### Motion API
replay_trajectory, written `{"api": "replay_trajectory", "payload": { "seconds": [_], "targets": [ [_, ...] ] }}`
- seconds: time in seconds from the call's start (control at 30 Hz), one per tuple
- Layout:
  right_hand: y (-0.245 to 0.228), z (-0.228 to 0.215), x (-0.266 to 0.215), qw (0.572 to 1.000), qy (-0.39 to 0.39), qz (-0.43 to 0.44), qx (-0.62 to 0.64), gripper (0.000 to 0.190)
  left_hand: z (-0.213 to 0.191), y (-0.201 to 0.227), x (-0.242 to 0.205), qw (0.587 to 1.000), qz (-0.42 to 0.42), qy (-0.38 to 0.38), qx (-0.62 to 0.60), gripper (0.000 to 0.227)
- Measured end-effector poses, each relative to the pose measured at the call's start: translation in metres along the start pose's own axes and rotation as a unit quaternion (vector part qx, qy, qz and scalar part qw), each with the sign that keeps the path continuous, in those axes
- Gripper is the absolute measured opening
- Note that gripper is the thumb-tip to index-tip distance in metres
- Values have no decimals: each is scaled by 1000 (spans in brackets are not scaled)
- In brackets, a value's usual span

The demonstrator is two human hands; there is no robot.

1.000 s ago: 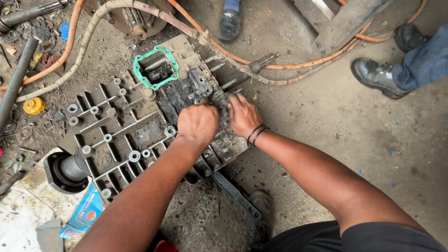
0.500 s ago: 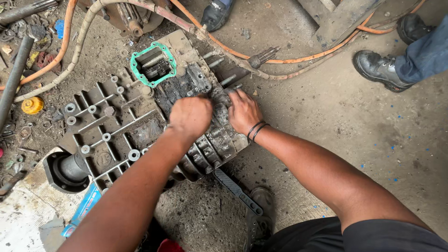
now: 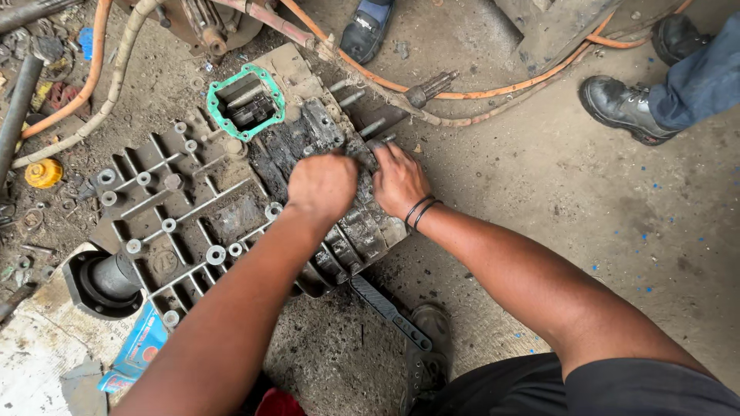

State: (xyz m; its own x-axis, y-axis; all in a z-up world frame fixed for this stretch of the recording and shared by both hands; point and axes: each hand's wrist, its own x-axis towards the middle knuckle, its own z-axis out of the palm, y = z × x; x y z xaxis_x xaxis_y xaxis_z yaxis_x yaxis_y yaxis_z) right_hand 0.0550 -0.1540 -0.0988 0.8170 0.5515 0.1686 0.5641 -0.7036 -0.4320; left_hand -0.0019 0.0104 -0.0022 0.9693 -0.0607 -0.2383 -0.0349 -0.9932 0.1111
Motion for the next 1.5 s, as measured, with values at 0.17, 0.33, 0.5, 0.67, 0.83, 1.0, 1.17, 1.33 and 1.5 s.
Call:
{"api": "replay_trajectory", "payload": {
  "seconds": [0.17,0.33,0.5,0.67,0.83,1.0,1.17,1.33,1.5],
  "targets": [
    [-1,-1,0,1000,6,-12,-12,54,-12,6,5,999,-3,-18,30,26],
    [4,8,4,999,-26,15,-20,55,-18,-7,-9,998,26,-24,59,25],
    [1,2,2,1000,3,-3,-17,53,-17,-4,1,998,31,40,34,25],
    [-8,-7,-1,1000,21,-11,-2,50,-4,-4,-13,998,27,27,44,26],
    [-9,-9,1,1000,-4,17,3,49,5,-1,-3,999,-6,28,14,27],
    [-8,-9,2,1000,20,-10,-7,49,-6,6,2,998,21,60,29,27],
    [-6,-7,2,1000,6,1,-3,51,-26,3,-10,997,3,-55,62,30],
    [-3,-4,2,999,-25,20,-9,44,-16,4,-2,998,24,17,56,28],
    [-7,-8,2,999,35,-18,-2,49,3,-10,-11,993,59,83,55,24]
  ]
}}
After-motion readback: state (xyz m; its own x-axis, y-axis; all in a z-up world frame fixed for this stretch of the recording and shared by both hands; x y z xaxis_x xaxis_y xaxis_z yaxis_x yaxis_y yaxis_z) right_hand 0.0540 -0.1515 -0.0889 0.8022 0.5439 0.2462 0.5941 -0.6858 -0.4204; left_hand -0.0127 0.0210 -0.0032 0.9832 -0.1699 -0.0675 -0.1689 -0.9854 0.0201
